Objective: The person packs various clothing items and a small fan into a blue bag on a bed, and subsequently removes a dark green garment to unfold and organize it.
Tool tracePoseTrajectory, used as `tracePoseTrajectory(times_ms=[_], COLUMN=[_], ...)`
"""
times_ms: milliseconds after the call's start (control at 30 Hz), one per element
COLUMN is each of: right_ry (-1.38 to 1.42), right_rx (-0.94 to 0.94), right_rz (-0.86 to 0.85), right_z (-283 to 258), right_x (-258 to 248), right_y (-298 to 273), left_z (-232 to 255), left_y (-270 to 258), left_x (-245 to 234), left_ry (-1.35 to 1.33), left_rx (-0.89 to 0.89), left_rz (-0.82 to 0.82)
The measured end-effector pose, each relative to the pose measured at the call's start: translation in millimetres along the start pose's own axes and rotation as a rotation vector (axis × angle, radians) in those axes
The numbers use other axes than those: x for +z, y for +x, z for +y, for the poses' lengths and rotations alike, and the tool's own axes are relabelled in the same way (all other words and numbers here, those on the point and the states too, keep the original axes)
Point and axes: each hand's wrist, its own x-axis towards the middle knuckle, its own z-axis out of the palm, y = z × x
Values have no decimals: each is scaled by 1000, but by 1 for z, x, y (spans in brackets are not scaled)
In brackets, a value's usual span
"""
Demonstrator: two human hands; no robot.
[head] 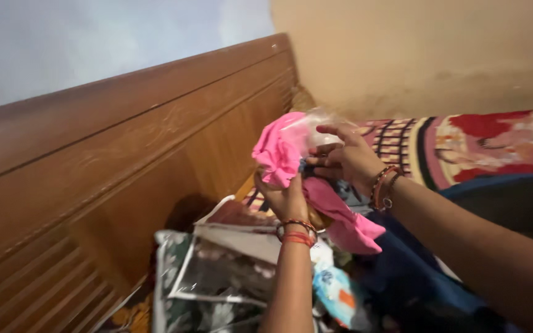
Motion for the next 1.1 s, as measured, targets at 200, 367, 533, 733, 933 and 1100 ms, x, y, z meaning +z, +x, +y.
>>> tracePoseTrajectory(times_ms=[200, 367, 533, 733, 933, 1100], right_ry=[-329, -1073, -1040, -1181, -1169, -1148], right_rx=[-102, -370, -452, -457, -433, -562], right_rz=[-250, -275, -329, -414, -398, -289], right_z=[53, 74, 84, 92, 98, 107], right_x=[24, 39, 48, 59, 59, 17], right_y=[34, 25, 24, 14, 8, 18], left_z=[5, 17, -21, -51, -2, 12], left_y=[44, 68, 82, 82, 66, 33], left_x=[-76, -136, -186, -210, -134, -69], left_ry=[10, 257, 416, 1004, 1143, 978], left_rx=[-263, -305, -303, -25, 108, 233], left_rz=[328, 436, 416, 322, 153, -81])
